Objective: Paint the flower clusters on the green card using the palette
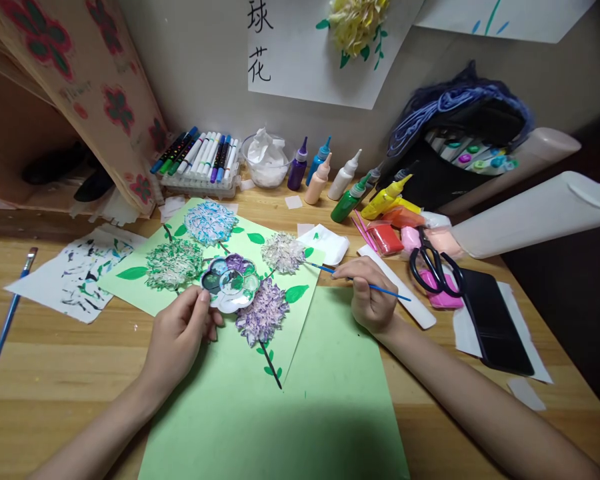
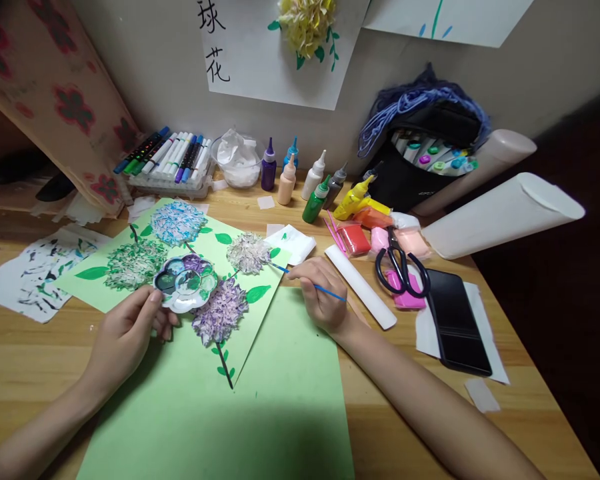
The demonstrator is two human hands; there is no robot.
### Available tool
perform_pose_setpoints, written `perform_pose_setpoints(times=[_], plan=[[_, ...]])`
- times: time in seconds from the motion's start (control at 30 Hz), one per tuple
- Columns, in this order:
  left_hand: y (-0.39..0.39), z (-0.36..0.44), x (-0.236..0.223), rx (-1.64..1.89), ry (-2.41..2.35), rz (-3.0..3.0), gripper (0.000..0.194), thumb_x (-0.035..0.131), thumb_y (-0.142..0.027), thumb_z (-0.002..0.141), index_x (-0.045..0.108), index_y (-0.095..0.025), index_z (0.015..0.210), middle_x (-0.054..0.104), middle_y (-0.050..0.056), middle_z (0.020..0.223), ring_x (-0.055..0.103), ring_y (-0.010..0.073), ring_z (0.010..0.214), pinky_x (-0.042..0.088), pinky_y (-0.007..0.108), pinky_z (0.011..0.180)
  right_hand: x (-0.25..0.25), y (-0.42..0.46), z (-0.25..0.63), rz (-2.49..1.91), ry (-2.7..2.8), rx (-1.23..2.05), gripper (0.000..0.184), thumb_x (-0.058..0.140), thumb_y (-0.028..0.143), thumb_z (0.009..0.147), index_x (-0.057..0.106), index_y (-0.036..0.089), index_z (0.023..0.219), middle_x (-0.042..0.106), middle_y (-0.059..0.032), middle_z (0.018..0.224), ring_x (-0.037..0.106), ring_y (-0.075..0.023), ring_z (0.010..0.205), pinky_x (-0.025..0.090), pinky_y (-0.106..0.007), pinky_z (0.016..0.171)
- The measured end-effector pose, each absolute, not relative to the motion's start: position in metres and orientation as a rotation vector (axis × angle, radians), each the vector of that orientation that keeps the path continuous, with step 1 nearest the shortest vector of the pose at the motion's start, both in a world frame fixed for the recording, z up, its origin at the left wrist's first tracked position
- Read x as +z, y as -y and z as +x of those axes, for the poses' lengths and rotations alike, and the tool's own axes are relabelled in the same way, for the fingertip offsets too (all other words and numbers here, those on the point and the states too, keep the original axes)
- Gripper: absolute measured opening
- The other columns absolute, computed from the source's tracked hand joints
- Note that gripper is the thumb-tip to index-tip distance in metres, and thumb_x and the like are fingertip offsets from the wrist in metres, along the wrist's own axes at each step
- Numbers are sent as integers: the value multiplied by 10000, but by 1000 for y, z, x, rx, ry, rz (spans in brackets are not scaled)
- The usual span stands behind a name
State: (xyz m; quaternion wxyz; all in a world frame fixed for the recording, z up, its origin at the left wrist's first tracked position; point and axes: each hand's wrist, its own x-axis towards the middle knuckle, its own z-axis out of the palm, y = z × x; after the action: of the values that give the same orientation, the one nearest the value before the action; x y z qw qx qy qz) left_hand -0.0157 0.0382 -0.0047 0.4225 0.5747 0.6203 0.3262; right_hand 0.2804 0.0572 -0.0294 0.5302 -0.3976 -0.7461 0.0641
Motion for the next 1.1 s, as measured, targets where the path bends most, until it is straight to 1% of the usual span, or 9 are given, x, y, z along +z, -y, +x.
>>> perform_pose_setpoints(times=[0.33,0.53,0.67,0.77,0.83,1.0,1.1], plan=[[-38,-15,-5,834,-1549,1432,298,432,-371,937,458,-217,683,610,-54,570,545,94,447,442,225,492,-28,-54,281,-938,1771,141,271,375,240,969,626,212,872,669,-31,718,605,-169,694,469,-325,648],[-38,-16,-4,821,-1552,1436,300,427,-380,936,461,-219,685,612,-51,568,550,100,451,443,228,496,-28,-55,281,-949,1776,150,277,376,252,969,632,213,871,675,-36,734,615,-175,706,472,-331,654],[-39,-16,-4,820,-1552,1446,306,427,-379,934,456,-220,674,612,-50,566,554,103,452,441,231,495,-31,-53,282,-887,1725,79,296,360,275,973,638,218,887,667,-32,721,618,-177,688,475,-331,635],[-39,-15,-4,823,-1546,1444,308,426,-378,935,453,-220,672,615,-48,568,552,102,450,436,231,488,-32,-53,282,-866,1762,75,276,373,285,966,641,221,944,687,-37,768,638,-187,734,484,-342,658],[-38,-15,-4,825,-1542,1442,303,429,-373,935,454,-219,676,617,-46,572,551,100,450,433,229,486,-31,-54,282,-892,1804,119,274,377,279,964,644,218,948,702,-42,802,648,-192,769,487,-348,688],[-38,-15,-4,830,-1542,1442,300,425,-356,939,452,-215,676,607,-48,559,552,97,454,435,229,502,-31,-54,282,-896,1783,125,285,379,280,965,651,212,908,694,-32,754,640,-183,727,483,-337,690],[-38,-15,-3,823,-1547,1438,290,423,-353,939,456,-215,685,612,-45,563,553,100,458,438,231,509,-32,-53,283,-892,1764,108,281,379,281,963,651,217,931,703,-35,780,648,-188,744,484,-341,691]])
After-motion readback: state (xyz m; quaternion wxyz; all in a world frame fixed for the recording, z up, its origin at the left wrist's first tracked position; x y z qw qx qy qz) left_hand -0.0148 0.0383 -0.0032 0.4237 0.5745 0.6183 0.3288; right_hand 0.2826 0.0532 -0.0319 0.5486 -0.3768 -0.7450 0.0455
